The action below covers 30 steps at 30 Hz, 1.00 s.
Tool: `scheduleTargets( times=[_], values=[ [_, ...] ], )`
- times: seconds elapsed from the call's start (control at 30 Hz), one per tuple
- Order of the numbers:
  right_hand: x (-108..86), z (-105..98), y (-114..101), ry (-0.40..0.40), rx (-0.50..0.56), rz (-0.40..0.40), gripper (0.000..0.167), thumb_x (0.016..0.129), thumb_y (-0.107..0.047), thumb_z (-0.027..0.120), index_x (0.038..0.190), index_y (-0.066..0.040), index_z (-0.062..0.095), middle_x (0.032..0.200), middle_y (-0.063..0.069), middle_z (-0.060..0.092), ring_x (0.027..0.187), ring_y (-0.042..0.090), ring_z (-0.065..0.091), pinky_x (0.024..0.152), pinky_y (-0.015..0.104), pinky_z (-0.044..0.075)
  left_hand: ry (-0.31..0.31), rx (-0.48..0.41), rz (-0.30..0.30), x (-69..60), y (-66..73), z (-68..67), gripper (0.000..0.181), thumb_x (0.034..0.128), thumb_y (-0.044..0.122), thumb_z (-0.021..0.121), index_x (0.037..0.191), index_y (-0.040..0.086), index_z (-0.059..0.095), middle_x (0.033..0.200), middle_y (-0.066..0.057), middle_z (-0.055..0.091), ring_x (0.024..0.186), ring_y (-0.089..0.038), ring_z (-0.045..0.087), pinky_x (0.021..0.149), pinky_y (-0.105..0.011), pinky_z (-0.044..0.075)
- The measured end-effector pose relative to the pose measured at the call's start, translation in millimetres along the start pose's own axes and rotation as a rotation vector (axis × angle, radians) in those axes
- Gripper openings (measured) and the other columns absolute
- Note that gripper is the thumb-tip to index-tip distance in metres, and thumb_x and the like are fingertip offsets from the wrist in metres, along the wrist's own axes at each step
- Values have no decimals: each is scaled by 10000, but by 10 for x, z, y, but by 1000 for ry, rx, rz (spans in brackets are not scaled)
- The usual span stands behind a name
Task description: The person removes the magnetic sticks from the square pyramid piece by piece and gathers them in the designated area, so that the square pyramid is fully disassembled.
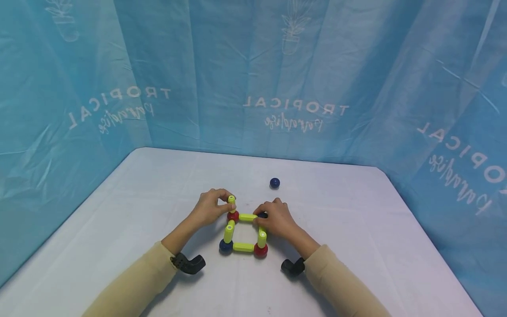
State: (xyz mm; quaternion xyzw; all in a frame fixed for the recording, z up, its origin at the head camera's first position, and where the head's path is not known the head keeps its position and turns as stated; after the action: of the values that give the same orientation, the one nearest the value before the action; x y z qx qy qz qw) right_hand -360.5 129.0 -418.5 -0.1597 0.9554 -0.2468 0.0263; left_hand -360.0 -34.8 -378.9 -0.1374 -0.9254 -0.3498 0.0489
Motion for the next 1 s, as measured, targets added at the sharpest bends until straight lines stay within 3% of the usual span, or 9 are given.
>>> scheduleTargets(
  times=[0.2,0.4,0.67,0.83,1.0],
  values=[
    [-93,-89,156,-1,-6,14,200,809,-288,730,1004,-246,732,996,-94,683,934,151,437,764,318,347,-25,3,8,48,126,140,151,849,268,694,963,170,684,960,4,690,1000,-248,564,963,-459,340],
    [-131,-129,196,10,-18,-8,196,824,-276,714,1014,-231,729,1007,-88,685,920,153,436,752,318,339,-31,-14,11,59,159,169,143,846,268,696,956,177,682,953,11,685,980,-246,567,910,-433,365],
    [-153,-144,220,6,-19,18,200,817,-275,720,1014,-240,728,1001,-84,679,935,161,434,748,319,345,-92,-154,-90,14,-97,197,177,845,248,686,1009,189,654,1021,-9,636,972,-198,558,711,-308,432],
    [-174,-155,246,13,-32,16,197,813,-270,724,1008,-245,728,1005,-87,682,925,156,432,737,311,334,-128,-178,-95,-6,-202,220,225,852,191,674,1076,178,668,1036,-21,646,949,-169,547,711,-283,422],
    [-205,-167,277,22,-32,-2,190,815,-264,722,1002,-237,731,999,-84,689,919,157,435,735,312,326,-154,-139,-109,-15,-275,252,186,847,185,687,1032,198,699,1022,-6,655,985,-191,531,763,-333,401]
  ],
)
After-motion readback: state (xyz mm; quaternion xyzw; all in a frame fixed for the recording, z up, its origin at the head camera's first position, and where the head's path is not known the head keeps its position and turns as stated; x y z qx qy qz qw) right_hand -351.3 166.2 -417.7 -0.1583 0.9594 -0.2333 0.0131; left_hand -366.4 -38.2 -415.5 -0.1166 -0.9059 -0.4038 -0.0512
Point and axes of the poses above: each hand's wrist, its own x-axis towards the middle knuckle, its own z-axis out of the palm, y = z × x, the point moved 10 cm from there along x, towards the middle knuckle
